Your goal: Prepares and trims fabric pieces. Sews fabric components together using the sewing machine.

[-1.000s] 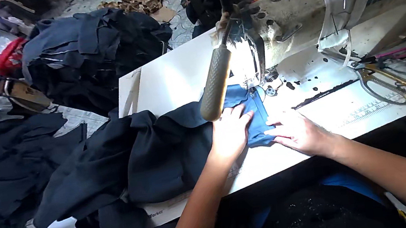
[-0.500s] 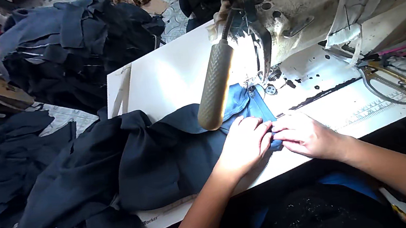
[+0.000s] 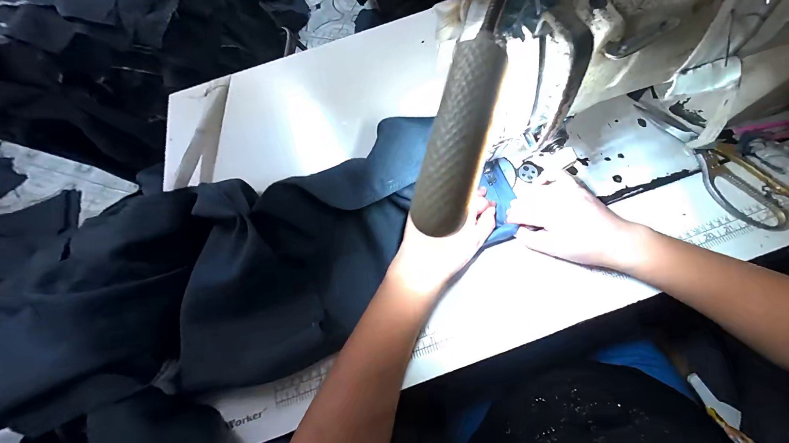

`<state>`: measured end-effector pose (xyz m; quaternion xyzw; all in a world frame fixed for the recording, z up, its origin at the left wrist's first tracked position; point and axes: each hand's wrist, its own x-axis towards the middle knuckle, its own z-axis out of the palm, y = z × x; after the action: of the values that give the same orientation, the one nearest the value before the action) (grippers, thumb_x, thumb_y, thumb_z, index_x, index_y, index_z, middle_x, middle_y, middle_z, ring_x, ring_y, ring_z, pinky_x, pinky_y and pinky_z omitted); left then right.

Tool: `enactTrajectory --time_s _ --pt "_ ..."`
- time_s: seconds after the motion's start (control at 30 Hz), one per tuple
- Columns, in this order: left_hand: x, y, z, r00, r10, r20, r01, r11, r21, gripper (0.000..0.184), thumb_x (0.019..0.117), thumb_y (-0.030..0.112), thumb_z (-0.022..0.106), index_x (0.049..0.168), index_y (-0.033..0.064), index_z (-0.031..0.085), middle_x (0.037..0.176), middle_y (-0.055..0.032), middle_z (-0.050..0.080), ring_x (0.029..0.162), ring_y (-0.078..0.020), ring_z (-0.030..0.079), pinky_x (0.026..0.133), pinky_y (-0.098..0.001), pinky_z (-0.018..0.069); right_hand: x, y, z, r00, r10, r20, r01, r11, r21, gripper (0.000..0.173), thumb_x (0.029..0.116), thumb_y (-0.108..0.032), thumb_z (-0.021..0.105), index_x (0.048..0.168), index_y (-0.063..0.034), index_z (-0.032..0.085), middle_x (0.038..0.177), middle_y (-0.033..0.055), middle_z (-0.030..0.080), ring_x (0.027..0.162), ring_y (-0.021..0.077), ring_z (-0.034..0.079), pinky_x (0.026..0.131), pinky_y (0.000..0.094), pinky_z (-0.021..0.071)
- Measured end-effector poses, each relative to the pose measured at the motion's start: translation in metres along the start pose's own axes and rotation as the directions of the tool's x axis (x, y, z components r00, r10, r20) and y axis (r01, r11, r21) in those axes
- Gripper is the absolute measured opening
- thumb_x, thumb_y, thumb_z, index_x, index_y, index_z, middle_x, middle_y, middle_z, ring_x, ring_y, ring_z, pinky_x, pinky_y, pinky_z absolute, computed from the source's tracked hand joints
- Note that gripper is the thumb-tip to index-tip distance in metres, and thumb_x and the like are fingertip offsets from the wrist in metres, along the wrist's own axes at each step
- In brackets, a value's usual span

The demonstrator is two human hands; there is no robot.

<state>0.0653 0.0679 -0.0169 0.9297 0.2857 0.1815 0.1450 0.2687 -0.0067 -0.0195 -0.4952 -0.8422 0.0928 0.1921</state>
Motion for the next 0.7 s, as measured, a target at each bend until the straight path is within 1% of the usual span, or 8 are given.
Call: enactTrajectory --time_s 0.17,0.23,0.27,0.33,0.4,0.5,0.6,0.7 --pt "0.005 -0.011 0.014 0.995 -0.096 -0.026 0.098 0.99 0.099 0.031 0.1019 0.025 0.052 0.116 0.0128 0.077 0.127 -0.0092 0.071 0.126 -0.0288 0.063 0.118 -0.062 0.0288 0.019 0.008 -0.003 0.999 0.045 -0.017 -0.045 0.999 0.001 0.021 0.0924 -0.013 0.057 0.092 -0.0038 0.077 0.089 0.0146 0.073 0.092 0.0312 0.071 0.099 0.0567 0.0432" --pt "-0.001 -0.01 0.001 0.998 -0.046 -0.04 0.044 0.998 -0.045 0.025 0.0986 0.023 0.059 0.109 0.0093 0.078 0.123 -0.0112 0.071 0.125 -0.028 0.063 0.115 -0.0544 0.0361 0.02 0.01 0.002 0.993 0.035 -0.114 -0.035 0.999 -0.004 0.019 0.0888 -0.014 0.061 0.089 -0.0061 0.078 0.088 0.0117 0.074 0.09 0.0282 0.071 0.094 0.0523 0.0476" --pt "-0.008 -0.012 -0.011 0.999 0.007 -0.044 -0.015 0.979 -0.204 0.019 0.0938 0.022 0.065 0.097 0.0093 0.078 0.108 -0.0071 0.073 0.11 -0.0205 0.066 0.102 -0.0428 0.0464 0.019 0.01 0.004 0.987 0.039 -0.158 -0.035 0.999 0.03 0.016 0.0859 -0.013 0.064 0.088 -0.0053 0.078 0.088 0.0115 0.074 0.089 0.0279 0.071 0.092 0.0512 0.0475" --pt "-0.018 -0.024 -0.032 0.99 0.099 0.096 -0.037 0.86 -0.509 0.013 0.0893 0.017 0.07 0.081 0.0075 0.074 0.079 0.0034 0.067 0.075 0.0008 0.059 0.069 -0.0159 0.0477 0.017 0.009 0.005 0.98 0.098 -0.176 -0.081 0.991 0.103 0.015 0.0845 -0.011 0.067 0.091 -0.0035 0.079 0.092 0.012 0.076 0.093 0.0285 0.07 0.095 0.0505 0.047" --pt "-0.02 -0.035 -0.036 0.973 -0.062 0.224 0.15 0.901 -0.407 0.013 0.0933 0.011 0.068 0.094 -0.0009 0.075 0.085 -0.0085 0.07 0.076 -0.0116 0.063 0.07 -0.0282 0.0523 0.015 0.009 0.005 0.972 0.158 -0.173 -0.132 0.98 0.152 0.015 0.0846 -0.009 0.069 0.094 -0.0022 0.079 0.096 0.0125 0.076 0.099 0.0313 0.069 0.097 0.0503 0.047" --pt "0.003 -0.034 -0.007 0.944 -0.316 0.095 0.329 0.926 -0.186 0.037 0.0975 0.013 0.067 0.128 -0.0083 0.062 0.131 -0.0274 0.06 0.123 -0.0413 0.059 0.104 -0.0564 0.0475 0.017 0.007 0.008 0.973 0.121 -0.195 -0.1 0.989 0.112 0.01 0.0851 -0.008 0.07 0.088 -0.0017 0.076 0.089 0.013 0.074 0.092 0.0292 0.069 0.093 0.0506 0.0475" --pt "0.017 -0.02 0.013 0.947 -0.312 -0.072 0.301 0.945 -0.13 0.045 0.0966 0.015 0.064 0.131 -0.0122 0.054 0.141 -0.0306 0.052 0.138 -0.0411 0.048 0.114 -0.0493 0.041 0.018 0.008 0.017 0.965 -0.037 -0.261 0.023 0.998 -0.055 0.019 0.089 -0.018 0.061 0.085 -0.0059 0.076 0.088 0.0121 0.074 0.089 0.0287 0.071 0.094 0.0518 0.0468" --pt "0.017 -0.017 0.007 0.929 -0.28 -0.241 0.313 0.943 0.112 0.041 0.0903 0.012 0.072 0.122 -0.0126 0.061 0.129 -0.0322 0.06 0.13 -0.0467 0.054 0.113 -0.0573 0.0372 0.016 0.014 0.024 0.945 -0.144 -0.295 0.107 0.985 -0.137 0.028 0.0939 -0.023 0.055 0.091 -0.0067 0.078 0.09 0.0124 0.073 0.091 0.0311 0.071 0.094 0.0543 0.0465"
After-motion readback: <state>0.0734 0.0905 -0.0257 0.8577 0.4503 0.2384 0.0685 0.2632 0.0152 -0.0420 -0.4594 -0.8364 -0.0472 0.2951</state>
